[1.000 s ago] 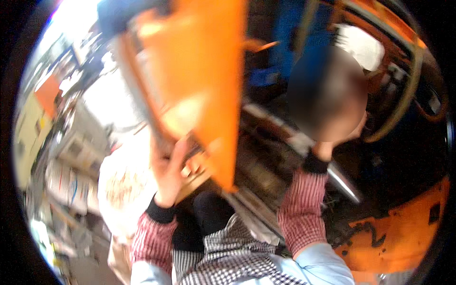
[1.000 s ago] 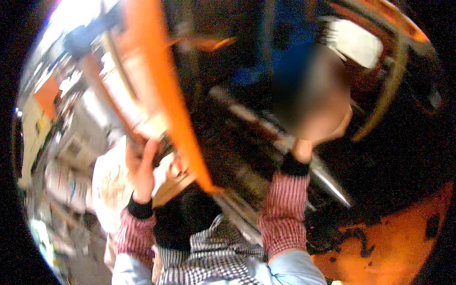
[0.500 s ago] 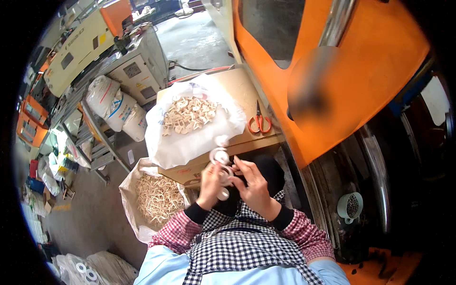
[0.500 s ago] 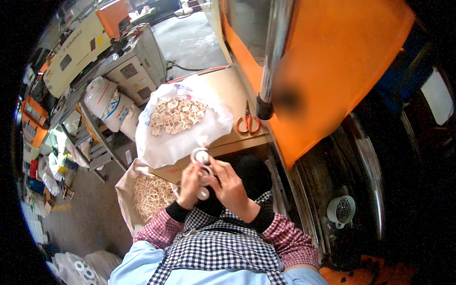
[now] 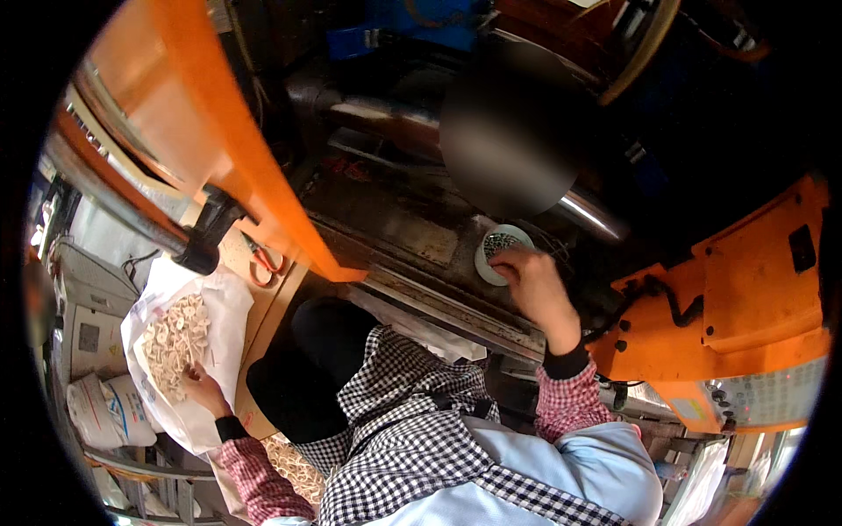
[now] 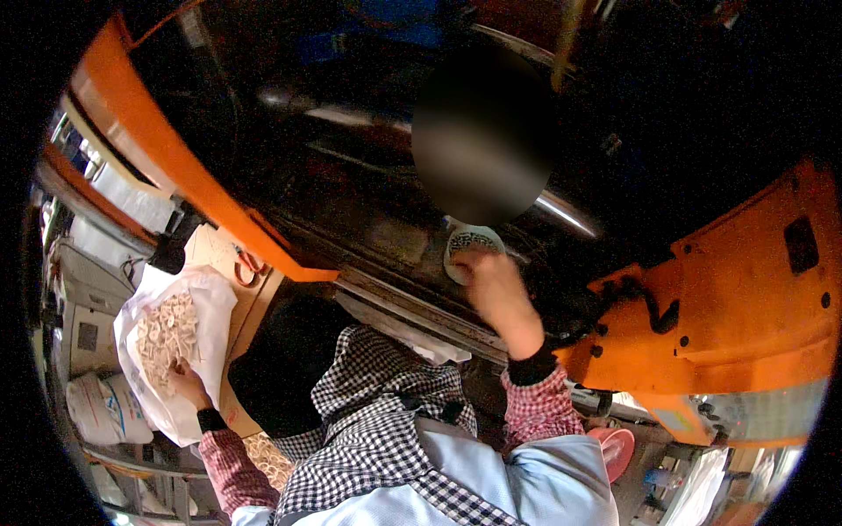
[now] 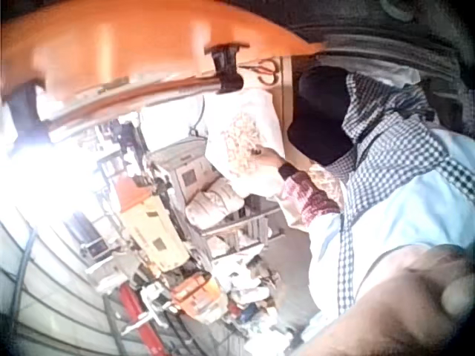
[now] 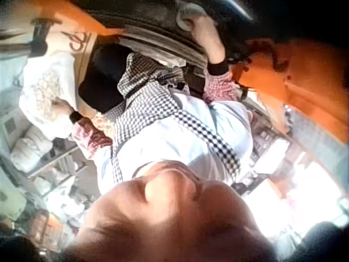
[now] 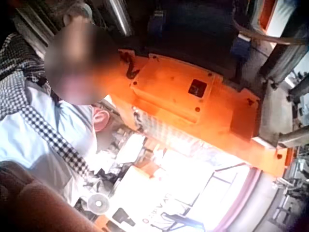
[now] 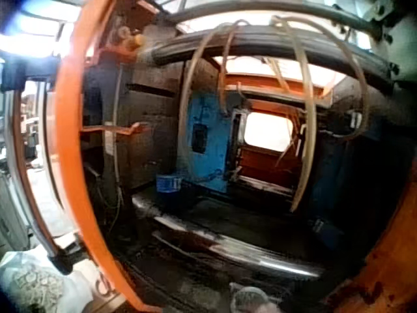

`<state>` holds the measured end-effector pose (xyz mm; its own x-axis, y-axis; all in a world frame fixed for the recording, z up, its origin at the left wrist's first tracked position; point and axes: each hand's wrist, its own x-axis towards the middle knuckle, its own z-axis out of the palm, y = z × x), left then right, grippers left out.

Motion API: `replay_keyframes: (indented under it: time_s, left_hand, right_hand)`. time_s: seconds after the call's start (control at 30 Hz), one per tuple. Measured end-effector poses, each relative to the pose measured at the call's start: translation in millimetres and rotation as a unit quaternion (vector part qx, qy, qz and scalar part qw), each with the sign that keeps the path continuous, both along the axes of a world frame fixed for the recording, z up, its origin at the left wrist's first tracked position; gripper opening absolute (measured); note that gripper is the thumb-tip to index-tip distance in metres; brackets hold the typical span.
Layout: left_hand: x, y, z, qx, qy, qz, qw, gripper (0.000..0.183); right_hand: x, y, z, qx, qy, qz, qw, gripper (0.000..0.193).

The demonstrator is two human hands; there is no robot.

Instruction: The person repeatedly opens an injection molding machine, removes a small white plastic component, and places it into a bag. The person then closes the machine door and repeats the cycle. The person occasionally handles a small cluster of parts, separating them by hand.

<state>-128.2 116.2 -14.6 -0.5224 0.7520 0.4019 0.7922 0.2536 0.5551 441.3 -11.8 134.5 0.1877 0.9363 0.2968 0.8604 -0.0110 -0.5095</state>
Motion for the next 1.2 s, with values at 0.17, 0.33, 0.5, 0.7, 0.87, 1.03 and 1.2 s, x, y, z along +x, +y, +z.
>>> replay_keyframes:
  time_s: [0.17, 0.33, 0.5, 0.7, 0.87, 1.03, 1.2]
  left_hand:
    - [111, -29, 43, 0.048, -0.338, -0.249, 0.906, 0.015]
    - [205, -48, 100, -0.009, -0.243, -0.362, 0.9, 0.012]
    - [250, -60, 109, -0.043, -0.219, -0.453, 0.863, 0.011]
    - [281, -64, 115, -0.041, -0.217, -0.493, 0.842, 0.008]
    - [313, -67, 124, -0.074, -0.217, -0.554, 0.801, 0.004]
    - [352, -61, 131, -0.102, -0.214, -0.608, 0.757, 0.011]
    - [396, -40, 131, -0.285, -0.384, -0.597, 0.644, 0.019]
  right_hand:
    - [30, 4, -9, -0.149, -0.104, -0.014, 0.983, 0.016]
    - [44, 20, -13, -0.221, -0.04, 0.001, 0.975, 0.016]
    - [39, 32, -25, -0.173, -0.078, 0.007, 0.982, 0.018]
    - [43, 29, -19, -0.151, -0.108, -0.074, 0.98, 0.025]
    - [37, 28, -36, -0.109, -0.126, -0.045, 0.985, 0.025]
    - [41, 27, -26, -0.176, -0.088, -0.056, 0.979, 0.019]
    - [43, 20, -21, -0.128, -0.047, -0.056, 0.989, 0.015]
